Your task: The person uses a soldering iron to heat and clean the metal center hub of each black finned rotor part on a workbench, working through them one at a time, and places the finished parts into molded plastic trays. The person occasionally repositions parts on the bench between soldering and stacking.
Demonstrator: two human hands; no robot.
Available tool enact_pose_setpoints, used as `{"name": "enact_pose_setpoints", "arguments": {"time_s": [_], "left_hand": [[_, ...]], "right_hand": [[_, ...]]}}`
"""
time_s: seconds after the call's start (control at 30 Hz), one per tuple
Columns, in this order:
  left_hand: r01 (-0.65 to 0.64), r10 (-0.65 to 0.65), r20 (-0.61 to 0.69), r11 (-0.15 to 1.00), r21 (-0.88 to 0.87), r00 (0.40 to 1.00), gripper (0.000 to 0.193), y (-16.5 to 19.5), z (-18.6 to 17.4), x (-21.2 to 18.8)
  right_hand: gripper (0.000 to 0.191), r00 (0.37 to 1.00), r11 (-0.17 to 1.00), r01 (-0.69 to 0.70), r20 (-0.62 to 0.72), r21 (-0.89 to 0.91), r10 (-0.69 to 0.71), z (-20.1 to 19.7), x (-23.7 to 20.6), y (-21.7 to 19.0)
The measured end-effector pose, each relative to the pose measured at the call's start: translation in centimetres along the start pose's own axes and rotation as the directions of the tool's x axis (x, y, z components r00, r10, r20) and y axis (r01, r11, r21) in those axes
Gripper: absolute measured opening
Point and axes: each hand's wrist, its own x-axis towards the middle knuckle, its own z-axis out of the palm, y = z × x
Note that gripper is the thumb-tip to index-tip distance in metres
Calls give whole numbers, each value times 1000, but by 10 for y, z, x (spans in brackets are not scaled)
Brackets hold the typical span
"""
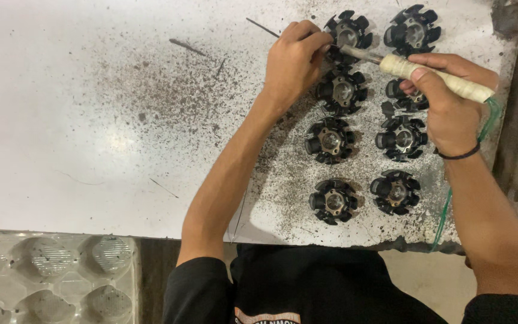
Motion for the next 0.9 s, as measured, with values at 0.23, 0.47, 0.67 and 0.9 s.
{"name": "enact_pose_setpoints", "arguments": {"time_s": [0.23,0.47,0.67,0.9], "left_hand": [[-35,32,56,998,59,998,10,-10,13,-2],[-33,30,51,997,74,998,10,-9,20,-4],[-10,9,6,999,33,1000,15,-4,16,-6],[303,-294,179,953,-26,939,13,22,-23,-16]], "right_hand": [[15,988,965,89,143,-248,-55,6,25,-40],[10,941,912,293,258,-287,-221,15,45,-52],[14,977,968,164,166,-192,-132,16,49,-55],[12,994,969,-71,-69,235,90,-8,6,-33]]}}
